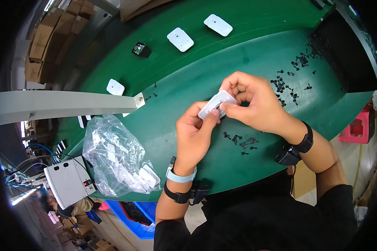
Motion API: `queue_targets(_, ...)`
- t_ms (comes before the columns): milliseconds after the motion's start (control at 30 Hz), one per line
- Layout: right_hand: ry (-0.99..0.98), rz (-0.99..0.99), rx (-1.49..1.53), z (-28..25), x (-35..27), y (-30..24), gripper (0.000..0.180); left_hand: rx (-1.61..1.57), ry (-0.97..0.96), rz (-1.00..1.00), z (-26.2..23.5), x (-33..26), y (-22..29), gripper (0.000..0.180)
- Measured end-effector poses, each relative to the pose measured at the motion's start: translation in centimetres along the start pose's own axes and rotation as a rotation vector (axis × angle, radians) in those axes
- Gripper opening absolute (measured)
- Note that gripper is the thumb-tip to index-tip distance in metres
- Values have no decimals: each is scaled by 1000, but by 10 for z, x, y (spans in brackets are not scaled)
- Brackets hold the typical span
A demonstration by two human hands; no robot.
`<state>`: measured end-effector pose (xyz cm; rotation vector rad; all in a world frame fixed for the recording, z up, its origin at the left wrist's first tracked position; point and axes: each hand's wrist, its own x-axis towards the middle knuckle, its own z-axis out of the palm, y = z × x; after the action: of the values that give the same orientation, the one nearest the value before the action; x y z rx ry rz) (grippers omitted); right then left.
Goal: The person assembles small electronic devices by inserting circuit boards into white plastic casings and securing them with screws. They repeatedly pick up components, align them, and fasten them together on a green workbench, occasionally opening a cardboard box to retrieve more parts.
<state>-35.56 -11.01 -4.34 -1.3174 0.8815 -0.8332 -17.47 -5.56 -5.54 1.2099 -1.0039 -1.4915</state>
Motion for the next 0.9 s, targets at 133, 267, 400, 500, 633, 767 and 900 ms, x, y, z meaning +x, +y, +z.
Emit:
queue_targets(133, 1, 39, 62, 2, -1, 1, 22, 35, 19, 55, 1, 0, -1, 13)
queue_targets(267, -32, -33, 100, 1, -2, 3, 23, 121, 47, 82, 0, -2, 0, 13)
queue_targets(400, -88, -57, 175, -3, -1, 2, 22, 112, 57, 105, 2, -4, 3, 12)
queue_targets(500, -97, -42, 220, -3, -2, 0, 23, 80, 21, 145, 3, -7, 5, 13)
queue_targets(633, -104, -58, 227, -2, -6, -6, 27, 77, -32, 183, 2, -10, 11, 17)
queue_targets(767, -81, -101, 238, 2, -8, -5, 28, 96, -12, 205, 4, -12, 12, 19)
queue_targets(900, -93, -108, 272, 3, -8, -3, 27, 138, 13, 222, 5, -14, 14, 19)
